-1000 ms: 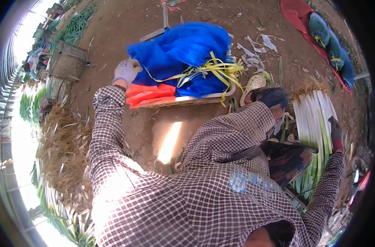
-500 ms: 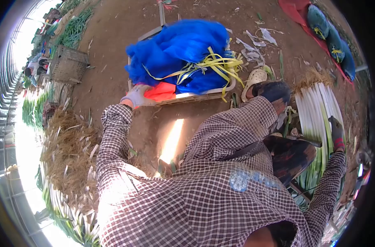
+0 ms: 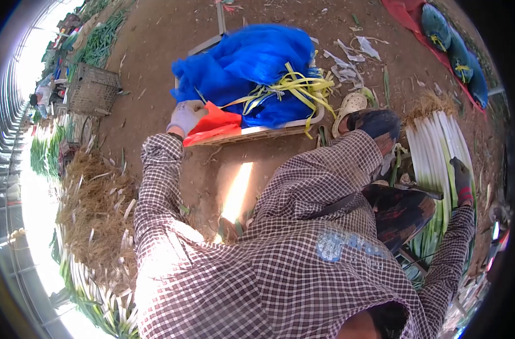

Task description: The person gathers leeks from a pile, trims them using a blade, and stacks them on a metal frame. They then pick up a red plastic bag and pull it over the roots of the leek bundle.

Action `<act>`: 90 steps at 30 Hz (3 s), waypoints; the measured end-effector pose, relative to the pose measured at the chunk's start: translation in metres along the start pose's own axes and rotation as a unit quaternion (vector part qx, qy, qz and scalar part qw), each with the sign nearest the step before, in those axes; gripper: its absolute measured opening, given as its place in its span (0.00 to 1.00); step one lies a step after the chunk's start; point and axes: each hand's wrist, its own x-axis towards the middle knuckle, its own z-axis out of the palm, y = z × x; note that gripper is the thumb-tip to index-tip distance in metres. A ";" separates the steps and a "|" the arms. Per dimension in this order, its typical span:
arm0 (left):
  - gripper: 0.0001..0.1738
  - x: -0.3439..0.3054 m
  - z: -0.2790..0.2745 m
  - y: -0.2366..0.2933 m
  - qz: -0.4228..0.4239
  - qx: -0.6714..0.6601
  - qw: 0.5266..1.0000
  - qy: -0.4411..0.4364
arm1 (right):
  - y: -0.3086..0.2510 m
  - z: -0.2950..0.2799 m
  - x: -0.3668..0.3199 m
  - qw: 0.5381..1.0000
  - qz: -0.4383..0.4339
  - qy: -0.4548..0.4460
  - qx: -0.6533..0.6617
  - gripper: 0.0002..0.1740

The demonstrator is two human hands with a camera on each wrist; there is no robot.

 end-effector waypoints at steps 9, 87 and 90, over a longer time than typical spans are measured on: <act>0.13 0.018 -0.190 0.094 0.179 -0.031 0.890 0.419 | -0.039 -0.014 0.014 0.998 -0.060 -0.009 -0.016 0.19; 0.15 -0.004 0.047 0.506 0.426 -0.301 0.852 0.050 | -0.134 0.055 -0.140 0.948 0.006 0.317 0.016 0.39; 0.16 -0.022 0.046 0.521 0.471 -0.246 0.839 0.113 | -0.226 0.039 -0.152 0.926 -0.095 0.355 -0.093 0.48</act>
